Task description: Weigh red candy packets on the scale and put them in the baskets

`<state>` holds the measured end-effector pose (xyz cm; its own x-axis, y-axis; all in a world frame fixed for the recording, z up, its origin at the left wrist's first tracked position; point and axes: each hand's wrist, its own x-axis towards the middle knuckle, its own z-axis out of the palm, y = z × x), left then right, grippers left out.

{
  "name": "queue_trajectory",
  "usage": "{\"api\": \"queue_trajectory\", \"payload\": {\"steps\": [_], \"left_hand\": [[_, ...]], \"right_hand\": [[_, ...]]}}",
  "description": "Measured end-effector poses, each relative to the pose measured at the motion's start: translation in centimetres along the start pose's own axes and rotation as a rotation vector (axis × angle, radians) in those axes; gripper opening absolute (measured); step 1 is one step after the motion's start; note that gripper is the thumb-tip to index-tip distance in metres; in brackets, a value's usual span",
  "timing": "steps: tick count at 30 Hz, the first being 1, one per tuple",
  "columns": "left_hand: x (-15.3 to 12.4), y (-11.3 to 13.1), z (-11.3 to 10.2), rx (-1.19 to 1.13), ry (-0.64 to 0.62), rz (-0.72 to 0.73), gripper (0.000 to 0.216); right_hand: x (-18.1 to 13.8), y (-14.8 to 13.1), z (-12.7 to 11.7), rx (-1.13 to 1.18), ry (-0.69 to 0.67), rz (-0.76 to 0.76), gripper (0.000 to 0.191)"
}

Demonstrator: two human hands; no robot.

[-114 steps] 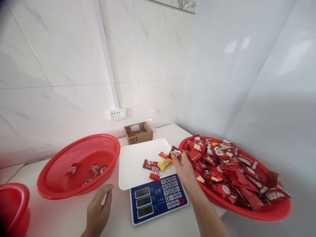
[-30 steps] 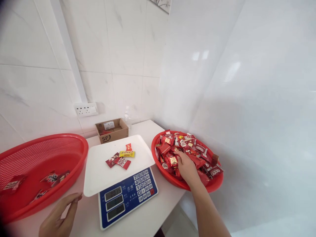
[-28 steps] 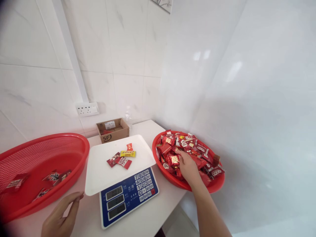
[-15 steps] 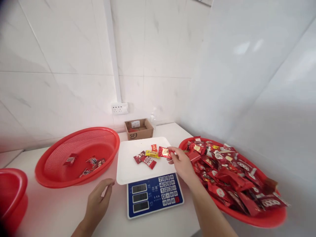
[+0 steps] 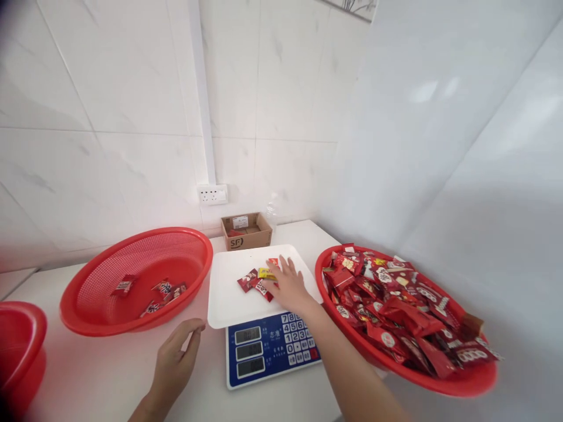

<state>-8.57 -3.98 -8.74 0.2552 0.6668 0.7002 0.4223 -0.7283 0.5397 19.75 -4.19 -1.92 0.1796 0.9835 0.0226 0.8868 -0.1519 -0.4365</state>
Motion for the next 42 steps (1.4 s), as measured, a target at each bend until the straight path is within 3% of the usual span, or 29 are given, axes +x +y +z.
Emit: {"api": "queue_trajectory", "payload": {"steps": [5,10,13,17,19,22,27,33,42], "left_hand": [[-0.2,-0.9,0.1,0.079,0.033,0.031,0.017],[-0.4,-1.8,0.4,0.110,0.052,0.038,0.018],[-0.5,-2.0,0.5,0.105,0.035,0.010,0.021],[-0.5,-2.2,0.6,0.105,0.041,-0.013,0.025],[-0.5,-2.3,0.7,0.102,0.030,-0.017,0.025],[-0.6,-2.6,0.8,0.088,0.023,-0.024,0.025],[-0.9,-2.8,0.9,0.086,-0.005,-0.046,0.022],[-0.6,-2.5,0.9,0.104,0.012,-0.045,0.024],[-0.6,-2.3,1.0,0.090,0.016,-0.041,0.023]], "right_hand": [[1.5,-1.1,0.7,-0.038,-0.148,-0.045,0.062],[1.8,1.1,-2.4,-0.113,-0.051,-0.004,0.061],[1.8,4.8,-6.2,-0.203,0.095,0.131,0.058],[0.6,11.7,-10.1,-0.309,0.259,0.408,0.055],[-0.3,14.8,-10.6,-0.333,0.262,0.532,0.053],[-1.2,17.5,-10.1,-0.352,0.265,0.599,0.050],[-0.8,18.5,-9.1,-0.353,0.338,0.612,0.053],[-1.0,19.2,-10.0,-0.256,0.503,0.600,0.051],[-1.6,17.8,-11.3,-0.101,0.760,0.629,0.048]]}}
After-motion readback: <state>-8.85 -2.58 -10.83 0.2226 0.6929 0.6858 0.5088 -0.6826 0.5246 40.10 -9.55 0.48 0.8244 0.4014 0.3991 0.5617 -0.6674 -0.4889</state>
